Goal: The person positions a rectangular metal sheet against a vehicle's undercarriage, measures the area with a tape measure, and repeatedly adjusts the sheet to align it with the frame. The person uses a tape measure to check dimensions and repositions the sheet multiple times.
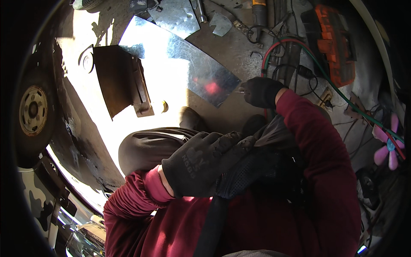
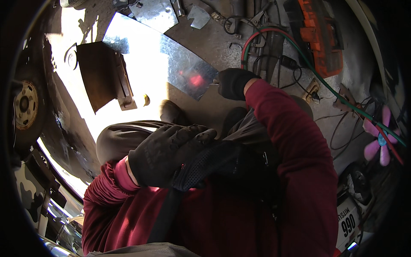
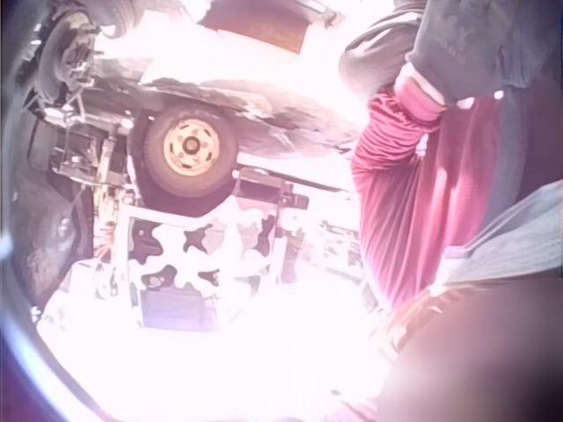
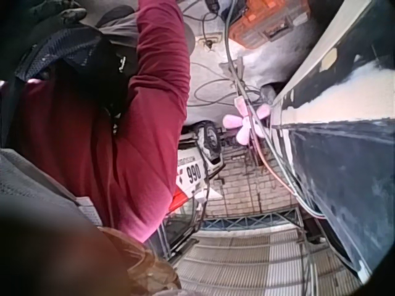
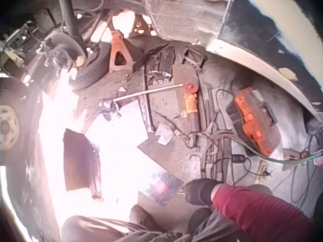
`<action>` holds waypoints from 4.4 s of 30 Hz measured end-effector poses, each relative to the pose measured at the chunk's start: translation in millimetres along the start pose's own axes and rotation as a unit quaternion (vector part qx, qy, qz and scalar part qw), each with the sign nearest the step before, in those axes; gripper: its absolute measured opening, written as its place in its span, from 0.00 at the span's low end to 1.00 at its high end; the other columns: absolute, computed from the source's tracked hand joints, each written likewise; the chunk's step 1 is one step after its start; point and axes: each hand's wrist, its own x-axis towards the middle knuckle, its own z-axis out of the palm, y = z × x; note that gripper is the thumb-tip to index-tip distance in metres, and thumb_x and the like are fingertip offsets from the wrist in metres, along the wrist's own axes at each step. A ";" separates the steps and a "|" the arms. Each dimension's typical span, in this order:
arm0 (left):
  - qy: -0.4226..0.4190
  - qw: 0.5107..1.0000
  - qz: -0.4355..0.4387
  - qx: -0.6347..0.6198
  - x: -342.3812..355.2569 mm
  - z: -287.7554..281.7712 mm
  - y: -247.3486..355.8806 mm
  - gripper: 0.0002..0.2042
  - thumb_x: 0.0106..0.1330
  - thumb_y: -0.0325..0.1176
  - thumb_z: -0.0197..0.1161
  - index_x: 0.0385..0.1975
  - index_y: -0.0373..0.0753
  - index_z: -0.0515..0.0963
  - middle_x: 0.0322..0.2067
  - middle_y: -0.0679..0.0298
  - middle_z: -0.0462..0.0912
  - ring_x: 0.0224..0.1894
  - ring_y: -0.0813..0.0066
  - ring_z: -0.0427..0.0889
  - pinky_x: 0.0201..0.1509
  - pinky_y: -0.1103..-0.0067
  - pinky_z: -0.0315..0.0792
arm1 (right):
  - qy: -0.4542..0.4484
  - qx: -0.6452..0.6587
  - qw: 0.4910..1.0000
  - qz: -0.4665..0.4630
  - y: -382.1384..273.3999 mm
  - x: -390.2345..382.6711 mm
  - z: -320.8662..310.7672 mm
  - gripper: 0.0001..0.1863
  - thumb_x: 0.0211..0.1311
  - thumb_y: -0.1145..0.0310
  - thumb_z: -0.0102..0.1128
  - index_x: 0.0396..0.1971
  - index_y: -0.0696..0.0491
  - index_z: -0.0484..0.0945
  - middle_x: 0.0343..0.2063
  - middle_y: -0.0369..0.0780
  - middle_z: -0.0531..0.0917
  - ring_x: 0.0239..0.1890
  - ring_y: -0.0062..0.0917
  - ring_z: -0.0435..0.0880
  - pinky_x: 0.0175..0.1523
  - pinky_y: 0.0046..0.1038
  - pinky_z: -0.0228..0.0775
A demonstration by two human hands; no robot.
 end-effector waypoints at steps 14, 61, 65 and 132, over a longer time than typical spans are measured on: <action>0.012 0.974 0.008 -0.224 6.5 -7.3 -4.0 0.47 0.63 0.39 0.75 0.78 0.26 0.58 0.67 0.38 0.73 0.70 0.39 0.73 0.74 0.56 0.70 | -0.078 -0.066 0.995 -0.015 2.4 2.2 -0.2 0.24 0.67 0.59 0.55 0.57 0.54 0.84 0.50 0.52 0.89 0.54 0.47 0.88 0.61 0.46 0.78; 0.307 0.868 0.182 -0.344 -6.8 -24.0 2.6 0.33 0.67 0.41 0.69 0.70 0.33 0.72 0.66 0.46 0.74 0.68 0.44 0.74 0.73 0.57 0.68 | 0.124 -0.157 0.979 -0.044 -4.1 -193.8 -6.3 0.19 0.72 0.60 0.60 0.56 0.52 0.85 0.48 0.46 0.88 0.54 0.44 0.86 0.61 0.49 0.76; 0.182 0.917 0.091 -0.344 -30.8 -26.6 44.3 0.33 0.77 0.42 0.63 0.77 0.32 0.65 0.77 0.46 0.66 0.79 0.47 0.65 0.82 0.58 0.60 | 0.193 -0.171 0.964 -0.066 -47.7 -236.1 -28.4 0.19 0.72 0.60 0.60 0.56 0.52 0.85 0.47 0.45 0.88 0.54 0.44 0.86 0.61 0.49 0.76; 0.321 0.822 -0.071 0.465 48.5 -953.8 189.6 0.10 0.64 0.28 0.65 0.45 0.40 0.83 0.39 0.49 0.89 0.48 0.41 0.88 0.49 0.54 0.81 | 0.540 -0.179 0.709 0.417 -372.5 -609.2 -642.1 0.51 0.65 0.54 0.71 0.78 0.67 0.57 0.50 0.55 0.87 0.48 0.48 0.89 0.53 0.43 0.81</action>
